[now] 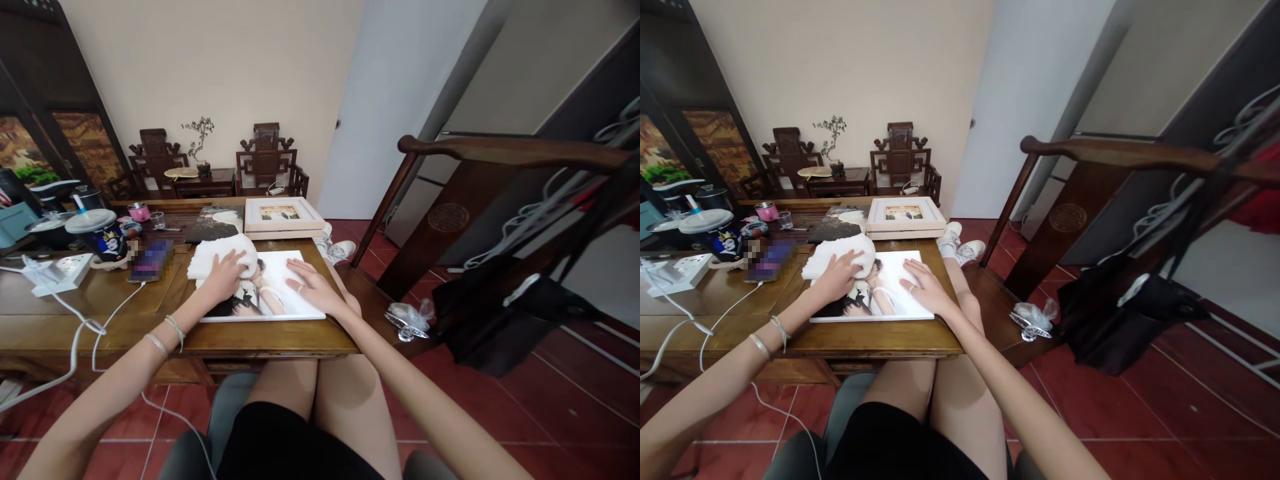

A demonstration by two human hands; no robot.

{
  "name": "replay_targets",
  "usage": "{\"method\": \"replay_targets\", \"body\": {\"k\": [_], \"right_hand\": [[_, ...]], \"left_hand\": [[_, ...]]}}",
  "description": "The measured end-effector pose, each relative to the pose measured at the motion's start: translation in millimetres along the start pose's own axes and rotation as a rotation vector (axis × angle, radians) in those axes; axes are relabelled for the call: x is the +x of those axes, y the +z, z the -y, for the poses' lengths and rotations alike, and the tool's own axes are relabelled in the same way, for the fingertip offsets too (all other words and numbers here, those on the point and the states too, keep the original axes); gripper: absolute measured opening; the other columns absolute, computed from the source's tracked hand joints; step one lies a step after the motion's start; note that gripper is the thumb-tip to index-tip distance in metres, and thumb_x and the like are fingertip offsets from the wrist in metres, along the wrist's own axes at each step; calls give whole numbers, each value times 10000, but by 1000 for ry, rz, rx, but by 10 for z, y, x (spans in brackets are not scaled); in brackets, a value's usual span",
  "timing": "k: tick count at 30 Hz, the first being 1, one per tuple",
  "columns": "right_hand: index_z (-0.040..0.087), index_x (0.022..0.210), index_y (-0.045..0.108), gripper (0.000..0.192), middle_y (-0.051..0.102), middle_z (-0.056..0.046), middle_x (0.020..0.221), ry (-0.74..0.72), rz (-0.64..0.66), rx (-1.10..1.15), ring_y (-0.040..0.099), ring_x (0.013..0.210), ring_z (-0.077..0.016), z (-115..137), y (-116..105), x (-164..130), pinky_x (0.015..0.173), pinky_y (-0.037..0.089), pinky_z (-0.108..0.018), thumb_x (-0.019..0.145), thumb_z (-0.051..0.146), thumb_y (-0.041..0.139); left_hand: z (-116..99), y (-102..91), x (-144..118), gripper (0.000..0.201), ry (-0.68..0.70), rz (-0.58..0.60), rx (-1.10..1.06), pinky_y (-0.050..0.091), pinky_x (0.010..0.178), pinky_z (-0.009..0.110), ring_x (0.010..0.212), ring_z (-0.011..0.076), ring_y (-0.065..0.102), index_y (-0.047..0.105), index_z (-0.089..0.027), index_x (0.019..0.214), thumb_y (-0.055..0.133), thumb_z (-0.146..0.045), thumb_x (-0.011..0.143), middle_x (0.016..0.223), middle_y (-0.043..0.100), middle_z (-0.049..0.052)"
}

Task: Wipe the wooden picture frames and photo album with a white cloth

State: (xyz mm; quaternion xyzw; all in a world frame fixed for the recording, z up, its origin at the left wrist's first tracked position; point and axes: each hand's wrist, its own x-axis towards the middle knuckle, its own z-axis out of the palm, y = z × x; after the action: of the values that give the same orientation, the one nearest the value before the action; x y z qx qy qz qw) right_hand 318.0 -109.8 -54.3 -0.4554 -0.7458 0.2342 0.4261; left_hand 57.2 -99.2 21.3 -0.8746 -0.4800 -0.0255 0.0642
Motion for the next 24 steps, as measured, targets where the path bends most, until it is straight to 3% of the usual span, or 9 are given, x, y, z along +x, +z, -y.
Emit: {"method": "replay_targets", "body": {"k": [8, 11, 13, 16, 21, 24], "right_hand": [[212, 1303, 658, 539, 506, -132, 1484, 37, -43, -30, 406, 1411, -288, -50, 22, 12, 1193, 273, -498, 849, 502, 659], [208, 1301, 659, 511, 506, -125, 1485, 54, -80, -48, 400, 1415, -287, -74, 22, 20, 1195, 276, -498, 861, 467, 642], [219, 1290, 667, 479, 522, -111, 1474, 55, -87, -50, 412, 1407, -282, -89, 21, 23, 1193, 285, -497, 871, 446, 626], [232, 1276, 678, 448, 543, -101, 1455, 43, -76, -43, 422, 1400, -283, -100, 18, 23, 1190, 292, -505, 871, 417, 622], [221, 1289, 670, 459, 549, -114, 1447, 36, -77, -37, 422, 1401, -289, -105, 14, 15, 1188, 289, -516, 871, 404, 618], [245, 1279, 677, 456, 555, -95, 1444, 37, -76, -25, 422, 1400, -290, -113, 15, 12, 1189, 289, -522, 860, 420, 637]], "left_hand": [[-647, -269, -879, 427, 111, 145, 24, 306, 1114, 691, 1469, 393, 282, 681, -175, 1132, 458, -17, 803, 1589, 348, 131], [-774, -354, -983, 420, 163, 179, -4, 288, 1115, 710, 1475, 406, 261, 679, -172, 1145, 453, -32, 819, 1596, 333, 129], [-782, -384, -875, 439, 148, 179, -30, 297, 1109, 714, 1466, 403, 284, 668, -173, 1176, 437, -31, 832, 1583, 358, 132], [-688, -355, -498, 456, 81, 127, -51, 335, 1081, 717, 1439, 395, 339, 651, -178, 1214, 415, -32, 851, 1560, 392, 147], [-297, -100, 222, 391, 113, 22, -31, 274, 1156, 631, 1493, 353, 238, 622, -135, 1240, 444, -82, 896, 1621, 259, 155], [-70, 36, 427, 384, 123, -24, -32, 249, 1172, 614, 1486, 343, 261, 620, -134, 1246, 441, -91, 909, 1601, 308, 158]]}}
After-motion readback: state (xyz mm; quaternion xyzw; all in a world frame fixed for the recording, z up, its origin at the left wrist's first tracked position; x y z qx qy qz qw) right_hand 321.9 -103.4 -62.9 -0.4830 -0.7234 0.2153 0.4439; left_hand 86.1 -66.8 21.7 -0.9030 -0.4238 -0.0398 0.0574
